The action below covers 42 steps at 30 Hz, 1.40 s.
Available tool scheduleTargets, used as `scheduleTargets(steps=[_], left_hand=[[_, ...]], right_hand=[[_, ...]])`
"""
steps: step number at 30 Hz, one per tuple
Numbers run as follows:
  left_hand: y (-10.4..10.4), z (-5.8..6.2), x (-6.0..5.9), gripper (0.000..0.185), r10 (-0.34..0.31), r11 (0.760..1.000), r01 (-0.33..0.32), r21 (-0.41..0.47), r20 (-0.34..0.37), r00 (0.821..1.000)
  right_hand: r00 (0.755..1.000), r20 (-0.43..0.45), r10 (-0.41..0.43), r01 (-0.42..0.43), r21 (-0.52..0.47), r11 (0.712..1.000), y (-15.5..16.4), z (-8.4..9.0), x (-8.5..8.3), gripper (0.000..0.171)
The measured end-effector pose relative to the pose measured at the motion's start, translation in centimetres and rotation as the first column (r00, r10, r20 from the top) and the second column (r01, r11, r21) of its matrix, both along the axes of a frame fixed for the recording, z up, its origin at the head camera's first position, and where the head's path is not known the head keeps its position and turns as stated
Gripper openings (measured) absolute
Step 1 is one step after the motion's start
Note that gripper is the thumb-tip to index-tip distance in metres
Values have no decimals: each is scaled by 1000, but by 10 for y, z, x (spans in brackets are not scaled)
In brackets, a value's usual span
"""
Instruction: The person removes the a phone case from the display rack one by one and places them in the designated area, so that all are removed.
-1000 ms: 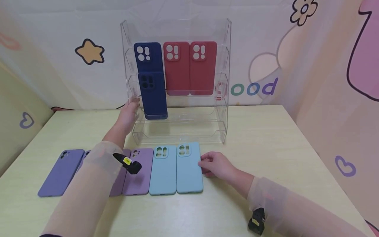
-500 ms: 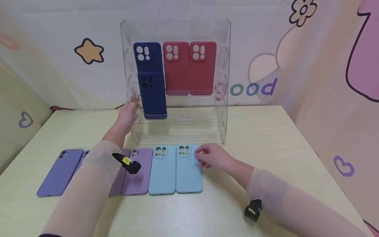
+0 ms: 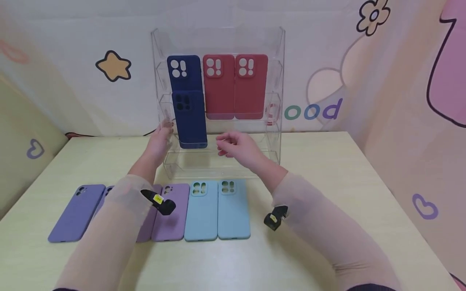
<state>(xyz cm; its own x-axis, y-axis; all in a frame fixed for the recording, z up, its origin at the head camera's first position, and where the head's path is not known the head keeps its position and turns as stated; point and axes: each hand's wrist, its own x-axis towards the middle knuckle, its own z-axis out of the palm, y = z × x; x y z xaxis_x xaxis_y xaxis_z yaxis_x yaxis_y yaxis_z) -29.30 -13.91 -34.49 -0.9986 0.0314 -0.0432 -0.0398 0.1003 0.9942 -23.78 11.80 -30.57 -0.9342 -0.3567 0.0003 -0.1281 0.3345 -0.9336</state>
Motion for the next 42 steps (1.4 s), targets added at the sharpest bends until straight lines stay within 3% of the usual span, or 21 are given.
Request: scheduleTargets(steps=[8,16,21,28,35,42], left_hand=[[2,-1,-1,58,3,1000,-2,-6,8,1000],[1,0,-1,57,-4,1000,4,15,11,1000],[3,11,8,57,-9,1000,9,29,24,1000],[8,24,20,56,-7,1000,7,12,21,1000],[8,24,20,57,-9,1000,9,26,10,1000],[8,23,19,57,-9,999,8,46,17,1000]], right_hand=[[993,-46,-112,105,-138,985,-14,16,-34,31],[979,-97,-180,154,-229,961,-27,18,-55,36],[984,-89,-151,124,-255,959,-35,15,-61,45],[987,-115,-111,80,-245,966,-46,10,-62,43],[973,-150,-175,156,-131,979,-49,2,-62,34],[968,-167,-185,171,-92,981,-48,-6,-60,31]])
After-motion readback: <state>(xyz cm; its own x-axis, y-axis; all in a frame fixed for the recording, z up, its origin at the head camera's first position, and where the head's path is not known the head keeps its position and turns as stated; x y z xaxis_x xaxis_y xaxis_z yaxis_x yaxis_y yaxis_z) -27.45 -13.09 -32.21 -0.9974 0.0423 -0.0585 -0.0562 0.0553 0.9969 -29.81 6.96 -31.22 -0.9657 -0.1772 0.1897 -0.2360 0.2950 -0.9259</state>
